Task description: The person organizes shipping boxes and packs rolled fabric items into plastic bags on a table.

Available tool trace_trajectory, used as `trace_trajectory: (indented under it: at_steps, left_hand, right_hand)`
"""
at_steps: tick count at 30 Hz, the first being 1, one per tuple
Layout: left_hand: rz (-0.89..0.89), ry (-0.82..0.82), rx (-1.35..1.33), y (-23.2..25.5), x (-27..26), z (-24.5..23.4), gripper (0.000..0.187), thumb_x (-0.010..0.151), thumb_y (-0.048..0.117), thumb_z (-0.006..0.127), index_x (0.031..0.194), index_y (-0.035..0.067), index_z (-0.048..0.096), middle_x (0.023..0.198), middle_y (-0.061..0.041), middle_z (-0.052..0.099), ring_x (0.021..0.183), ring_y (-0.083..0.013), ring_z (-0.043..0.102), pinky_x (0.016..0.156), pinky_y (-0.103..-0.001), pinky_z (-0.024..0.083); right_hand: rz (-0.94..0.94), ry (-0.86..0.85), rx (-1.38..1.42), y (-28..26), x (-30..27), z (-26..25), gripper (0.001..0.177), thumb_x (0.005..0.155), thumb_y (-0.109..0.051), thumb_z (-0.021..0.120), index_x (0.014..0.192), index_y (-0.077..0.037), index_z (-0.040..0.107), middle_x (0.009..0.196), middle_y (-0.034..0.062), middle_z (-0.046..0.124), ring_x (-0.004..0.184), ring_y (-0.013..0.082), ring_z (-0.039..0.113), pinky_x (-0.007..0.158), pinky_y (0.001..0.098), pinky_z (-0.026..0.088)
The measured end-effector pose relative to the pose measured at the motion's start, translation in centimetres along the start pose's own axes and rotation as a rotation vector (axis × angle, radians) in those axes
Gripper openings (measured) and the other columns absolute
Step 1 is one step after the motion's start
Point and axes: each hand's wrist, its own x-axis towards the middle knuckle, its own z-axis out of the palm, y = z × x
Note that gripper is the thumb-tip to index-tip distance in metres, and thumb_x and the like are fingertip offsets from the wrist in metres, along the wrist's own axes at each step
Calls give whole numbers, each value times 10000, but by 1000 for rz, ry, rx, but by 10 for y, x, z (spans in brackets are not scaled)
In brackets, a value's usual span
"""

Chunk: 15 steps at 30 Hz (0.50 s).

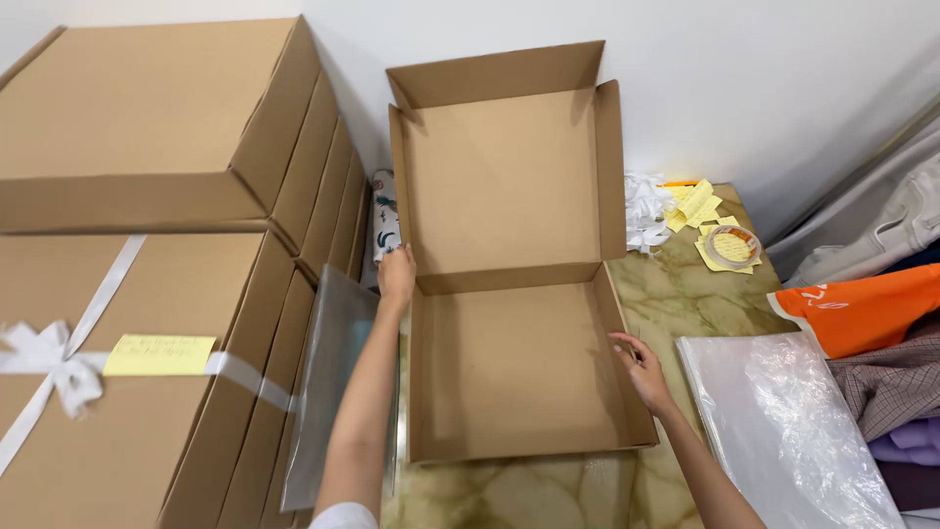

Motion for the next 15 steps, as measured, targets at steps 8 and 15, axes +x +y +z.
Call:
trace_trajectory:
  at_steps: [8,15]
  left_hand:
    - [60,233,22,22,-65,-9,411,1118,169,413,802,0,614,753,-244,717,649,-353,729,584,-413,599]
    - [-46,154,124,-20,-96,38,346,1112,272,424,1082,56,693,1063,-145,765,1005,-271,733,968,-433,522]
  right_hand:
    - [0,8,-11,-16,-7,3,287,998,-118,626,1263,-135,735,1276,238,626,1280,370,533,1132,522,376]
    - [-129,-17,-366,27,14,-9,317,970,-129,645,1248,-251,736,1295,133,650,1283,370,584,1102,507,440]
